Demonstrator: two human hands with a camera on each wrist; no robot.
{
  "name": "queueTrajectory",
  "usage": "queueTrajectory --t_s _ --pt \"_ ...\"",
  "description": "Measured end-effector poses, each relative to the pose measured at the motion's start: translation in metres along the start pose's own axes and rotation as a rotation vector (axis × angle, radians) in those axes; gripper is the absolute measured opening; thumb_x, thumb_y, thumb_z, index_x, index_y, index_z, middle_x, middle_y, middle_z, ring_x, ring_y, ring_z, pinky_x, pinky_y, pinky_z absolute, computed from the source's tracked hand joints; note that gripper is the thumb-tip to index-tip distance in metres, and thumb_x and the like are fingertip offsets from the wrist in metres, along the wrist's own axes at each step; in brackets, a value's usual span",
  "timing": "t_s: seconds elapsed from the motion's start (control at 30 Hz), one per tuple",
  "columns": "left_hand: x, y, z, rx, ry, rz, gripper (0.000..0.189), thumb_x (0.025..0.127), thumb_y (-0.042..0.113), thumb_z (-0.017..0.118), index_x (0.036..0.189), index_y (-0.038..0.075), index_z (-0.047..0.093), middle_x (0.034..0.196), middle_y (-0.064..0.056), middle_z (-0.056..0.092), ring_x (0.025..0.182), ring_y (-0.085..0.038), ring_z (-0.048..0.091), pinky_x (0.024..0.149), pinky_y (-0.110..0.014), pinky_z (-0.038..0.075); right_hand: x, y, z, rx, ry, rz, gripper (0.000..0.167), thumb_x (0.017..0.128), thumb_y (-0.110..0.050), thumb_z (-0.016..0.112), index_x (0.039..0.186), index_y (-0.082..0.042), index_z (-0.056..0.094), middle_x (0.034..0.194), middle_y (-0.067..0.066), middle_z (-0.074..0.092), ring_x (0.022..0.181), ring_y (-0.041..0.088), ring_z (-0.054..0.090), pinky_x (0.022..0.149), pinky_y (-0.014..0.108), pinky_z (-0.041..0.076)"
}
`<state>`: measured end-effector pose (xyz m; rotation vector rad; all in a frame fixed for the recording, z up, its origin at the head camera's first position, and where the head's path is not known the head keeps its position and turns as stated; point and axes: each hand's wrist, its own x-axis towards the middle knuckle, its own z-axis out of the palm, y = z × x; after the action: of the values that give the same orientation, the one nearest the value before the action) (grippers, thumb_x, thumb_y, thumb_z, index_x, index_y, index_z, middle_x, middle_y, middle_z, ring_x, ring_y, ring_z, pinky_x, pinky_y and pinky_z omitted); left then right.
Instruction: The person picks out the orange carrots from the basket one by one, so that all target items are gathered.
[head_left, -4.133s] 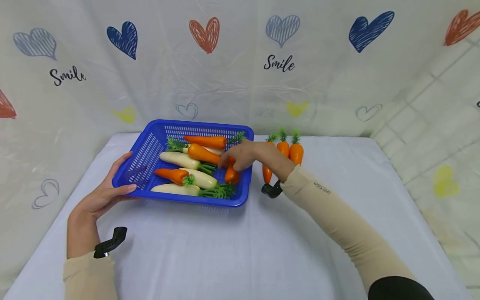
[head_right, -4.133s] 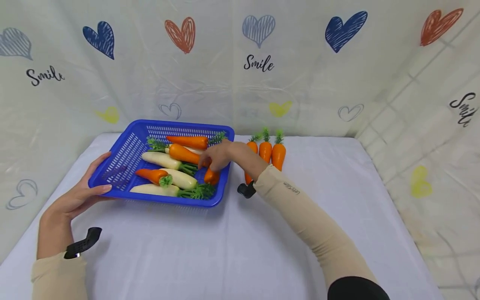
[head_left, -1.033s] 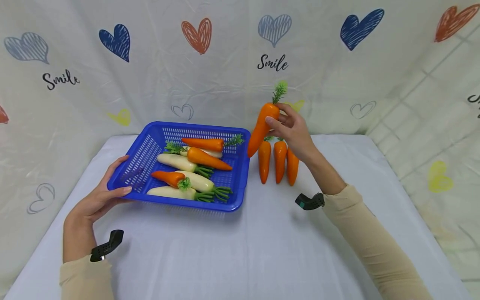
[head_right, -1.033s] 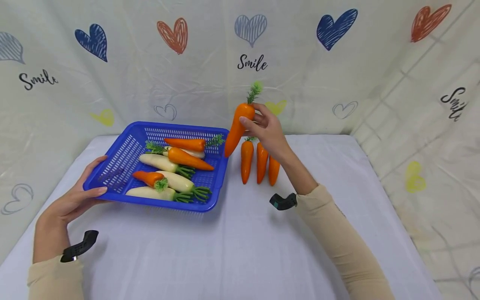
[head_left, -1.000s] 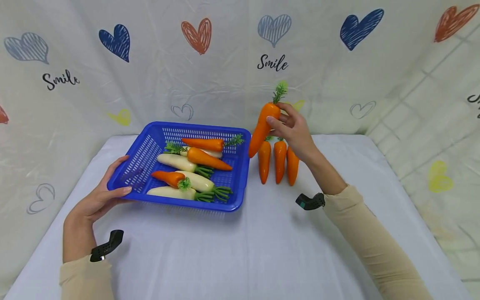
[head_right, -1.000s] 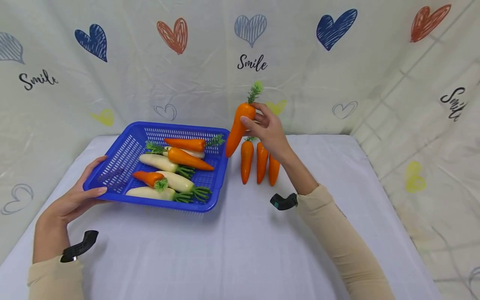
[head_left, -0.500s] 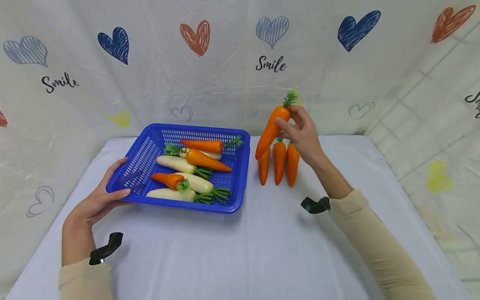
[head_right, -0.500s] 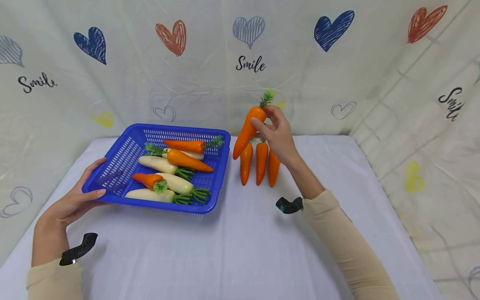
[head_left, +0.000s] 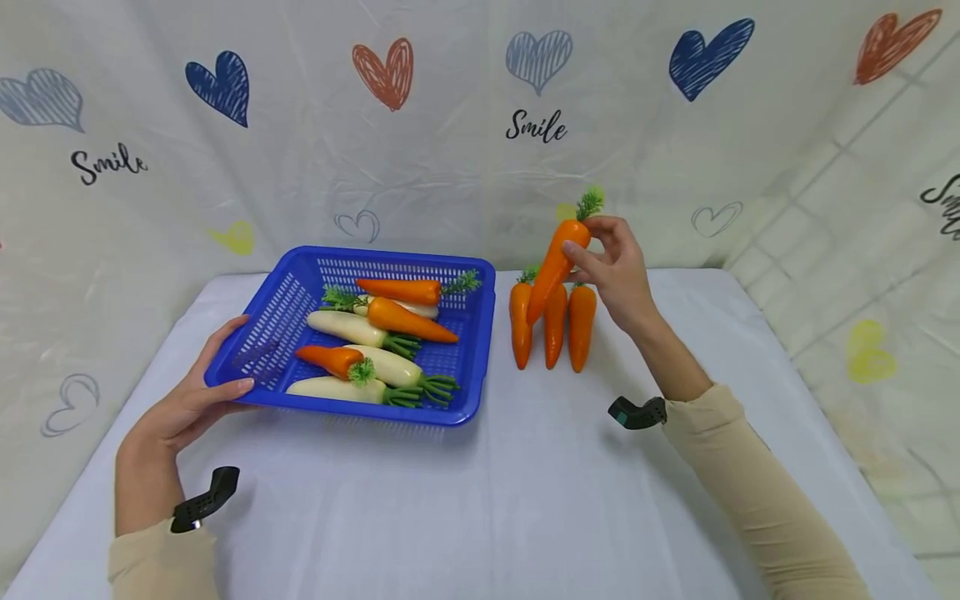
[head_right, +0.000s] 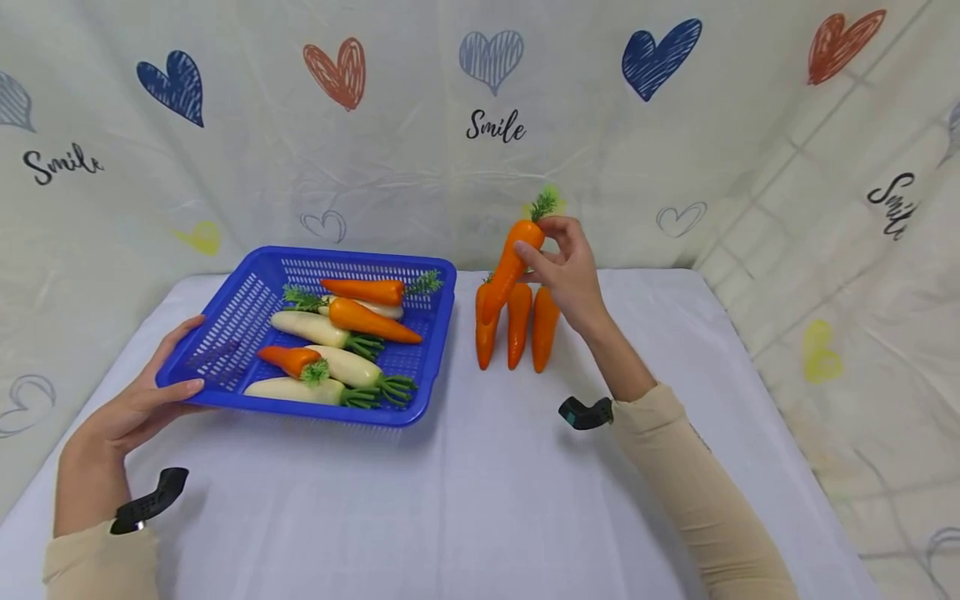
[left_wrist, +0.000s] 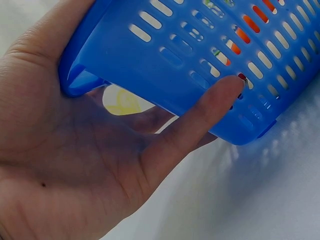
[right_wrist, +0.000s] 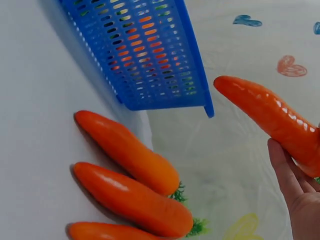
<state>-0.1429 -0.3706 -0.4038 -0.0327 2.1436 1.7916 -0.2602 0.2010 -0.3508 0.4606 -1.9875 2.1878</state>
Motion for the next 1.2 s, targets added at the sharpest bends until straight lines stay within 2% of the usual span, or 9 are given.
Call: queueTrajectory --t_s 0.2,0.47,0.73,0.93,1.2 --pt "0.0 -0.002 -0.001 0.006 -0.007 0.01 0.088 0.102 0.019 0.059 0.156 0.064 0.006 0.165 -0.017 -0.001 0.13 -0.029 0.041 0.091 -0.034 0.061 -0.001 0.006 -0.009 0.002 0.027 -0.003 0.04 0.098 -0.011 0.072 0.131 -0.012 0.049 0.124 0.007 0.059 0.082 0.014 0.074 0.07 0.029 0.065" --pt "0.0 0.001 0.0 0.006 0.001 -0.001 0.088 0.103 0.019 0.058 0.156 0.065 0.006 0.165 -0.016 -0.001 0.135 -0.038 0.034 0.09 -0.032 0.06 -0.004 0.013 -0.025 -0.019 0.041 0.013 0.041 0.098 -0.012 0.071 0.136 -0.01 0.055 0.121 0.006 0.061 0.08 0.013 0.075 0.069 0.027 0.064" --pt "0.001 -0.001 -0.002 -0.017 -0.009 0.007 0.087 0.103 0.017 0.057 0.157 0.063 0.006 0.165 -0.016 -0.002 0.135 -0.038 0.034 0.089 -0.031 0.06 -0.009 0.026 -0.041 -0.09 0.067 0.049 0.036 0.099 -0.015 0.071 0.133 -0.011 0.061 0.127 0.0 0.06 0.094 0.012 0.071 0.068 0.024 0.063" --pt "0.0 -0.004 -0.002 -0.01 -0.001 -0.001 0.088 0.103 0.018 0.057 0.156 0.064 0.005 0.166 -0.017 -0.004 0.14 -0.044 0.028 0.089 -0.03 0.06 -0.013 0.034 -0.053 -0.084 0.067 0.059 0.036 0.098 -0.013 0.071 0.133 -0.007 0.063 0.126 -0.001 0.061 0.093 0.012 0.07 0.066 0.024 0.063" --pt "0.0 -0.003 -0.001 -0.003 -0.006 0.008 0.087 0.103 0.019 0.057 0.156 0.064 0.005 0.165 -0.016 -0.002 0.133 -0.032 0.037 0.09 -0.031 0.059 -0.017 0.038 -0.067 -0.132 0.07 0.087 0.036 0.099 -0.016 0.071 0.133 -0.012 0.066 0.126 -0.003 0.062 0.097 0.011 0.069 0.067 0.024 0.063"
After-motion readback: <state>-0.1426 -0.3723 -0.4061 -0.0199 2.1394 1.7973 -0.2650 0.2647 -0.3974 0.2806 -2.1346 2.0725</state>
